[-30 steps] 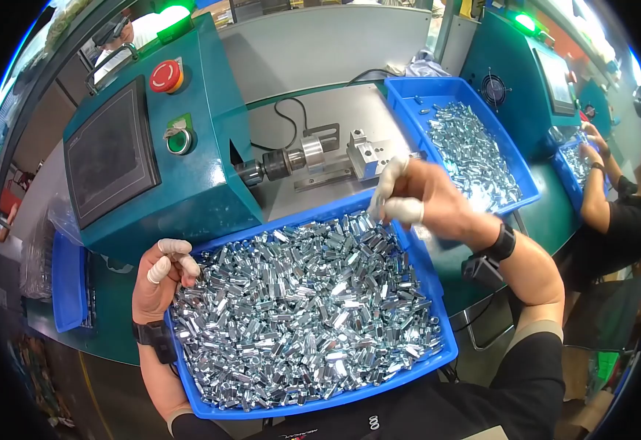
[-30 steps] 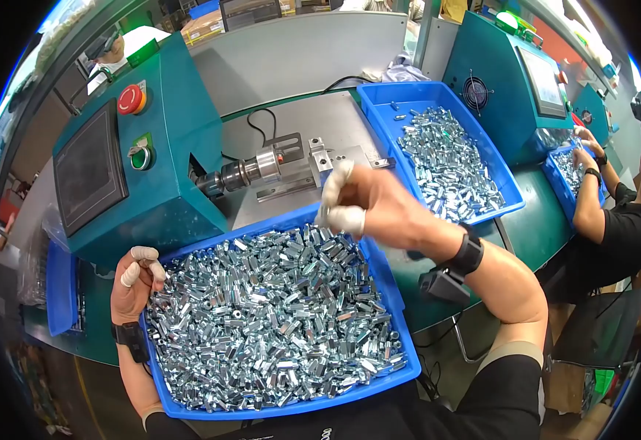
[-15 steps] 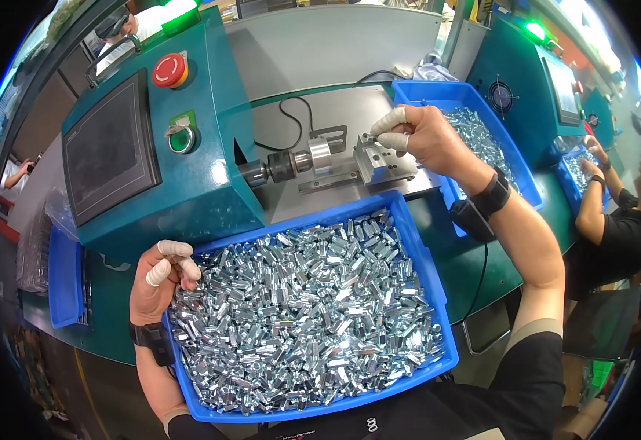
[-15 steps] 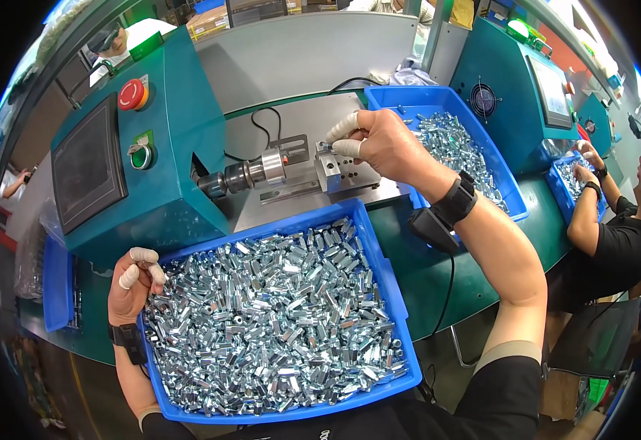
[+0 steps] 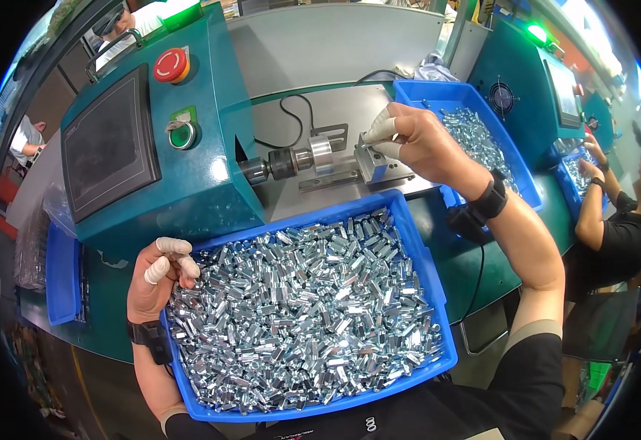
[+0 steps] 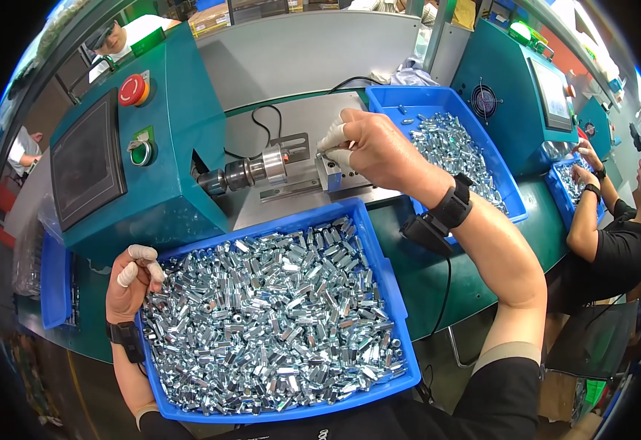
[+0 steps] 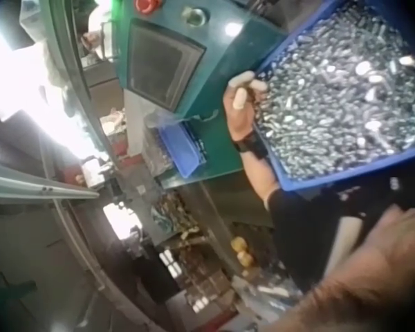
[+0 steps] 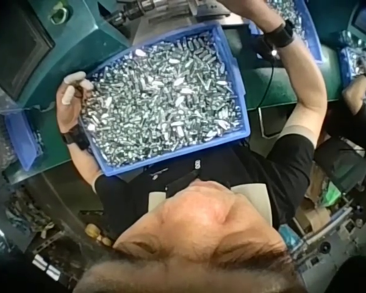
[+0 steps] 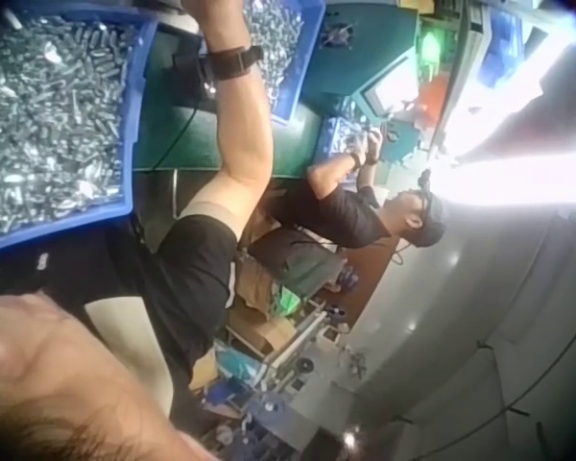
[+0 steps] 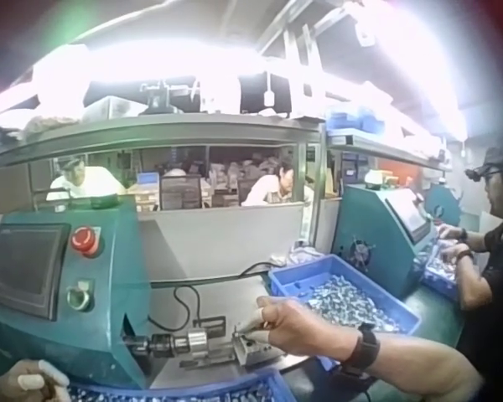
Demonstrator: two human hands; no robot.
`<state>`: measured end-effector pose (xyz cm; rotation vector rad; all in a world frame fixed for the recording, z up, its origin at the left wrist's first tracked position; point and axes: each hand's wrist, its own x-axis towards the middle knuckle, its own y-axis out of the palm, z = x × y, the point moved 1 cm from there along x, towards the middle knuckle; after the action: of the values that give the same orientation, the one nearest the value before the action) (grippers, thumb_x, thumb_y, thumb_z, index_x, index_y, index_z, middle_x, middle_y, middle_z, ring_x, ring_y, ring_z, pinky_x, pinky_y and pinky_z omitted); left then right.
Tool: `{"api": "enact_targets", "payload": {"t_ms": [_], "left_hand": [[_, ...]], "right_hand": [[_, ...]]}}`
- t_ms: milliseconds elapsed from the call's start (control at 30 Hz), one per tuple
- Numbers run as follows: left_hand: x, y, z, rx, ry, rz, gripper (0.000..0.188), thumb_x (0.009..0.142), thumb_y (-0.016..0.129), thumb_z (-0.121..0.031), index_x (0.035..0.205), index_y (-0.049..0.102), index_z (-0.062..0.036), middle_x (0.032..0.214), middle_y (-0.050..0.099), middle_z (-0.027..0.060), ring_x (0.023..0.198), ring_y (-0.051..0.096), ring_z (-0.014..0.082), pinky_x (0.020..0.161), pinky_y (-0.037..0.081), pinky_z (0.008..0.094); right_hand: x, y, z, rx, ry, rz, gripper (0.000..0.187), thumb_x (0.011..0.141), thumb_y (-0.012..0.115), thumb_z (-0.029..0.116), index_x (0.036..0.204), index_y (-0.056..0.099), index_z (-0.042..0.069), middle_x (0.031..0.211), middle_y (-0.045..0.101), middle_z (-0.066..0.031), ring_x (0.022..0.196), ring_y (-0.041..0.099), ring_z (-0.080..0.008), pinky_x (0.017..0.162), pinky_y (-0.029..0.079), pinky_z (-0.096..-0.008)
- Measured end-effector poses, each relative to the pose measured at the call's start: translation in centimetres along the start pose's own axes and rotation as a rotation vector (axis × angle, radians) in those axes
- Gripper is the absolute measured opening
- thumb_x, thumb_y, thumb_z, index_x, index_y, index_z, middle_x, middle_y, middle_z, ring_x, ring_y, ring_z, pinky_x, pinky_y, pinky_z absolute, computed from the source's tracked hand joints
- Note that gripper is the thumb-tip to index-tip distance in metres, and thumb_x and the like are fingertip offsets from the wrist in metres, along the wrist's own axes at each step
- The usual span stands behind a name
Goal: The person picks up a metal component from a blue bin, places it into the machine's fixture, and then removes it and places it into a separate blue bin after the machine cycles.
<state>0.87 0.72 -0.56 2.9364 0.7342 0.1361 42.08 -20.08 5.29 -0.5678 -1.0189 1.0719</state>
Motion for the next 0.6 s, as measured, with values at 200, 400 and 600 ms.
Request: {"api": "enact_targets", "payload": {"t_ms": [200,400,600], "left_hand": [[0.0,0.1,-0.1,0.005,-0.003,-0.001,0.046,0.092,0.065,-0.041,0.115,0.059,-0.0008,0.085,0.068,0.013,0.067,0.062,0.0173,0.062,0.051,0.0269],[-0.1,0.2,-0.1,0.02,-0.006,-0.005,0.047,0.092,0.065,-0.042,0.115,0.059,-0.0013,0.084,0.067,0.0126,0.067,0.061,0.0169,0.061,0.049,0.0263],[0.0,0.3,-0.3,0.039,0.006,-0.008,0.047,0.093,0.064,-0.043,0.115,0.059,-0.0014,0.082,0.066,0.0122,0.067,0.061,0.0166,0.061,0.048,0.026]], "right_hand": [[-2.0,1.2,0.0,0.039,-0.082,-0.15,0.023,0.086,0.07,0.005,0.108,0.074,0.009,0.086,0.061,-0.0045,0.077,0.058,-0.0172,0.067,0.046,-0.0289],[-3.2,1.4,1.6,0.205,0.221,-0.175,0.027,0.09,0.066,0.007,0.117,0.071,0.008,0.083,0.057,-0.0053,0.068,0.052,-0.0151,0.061,0.043,-0.028],[-2.5,1.0,0.7,0.104,0.046,-0.138,0.026,0.091,0.066,0.007,0.116,0.071,0.007,0.079,0.057,-0.0066,0.066,0.052,-0.0156,0.06,0.042,-0.0302]]}}
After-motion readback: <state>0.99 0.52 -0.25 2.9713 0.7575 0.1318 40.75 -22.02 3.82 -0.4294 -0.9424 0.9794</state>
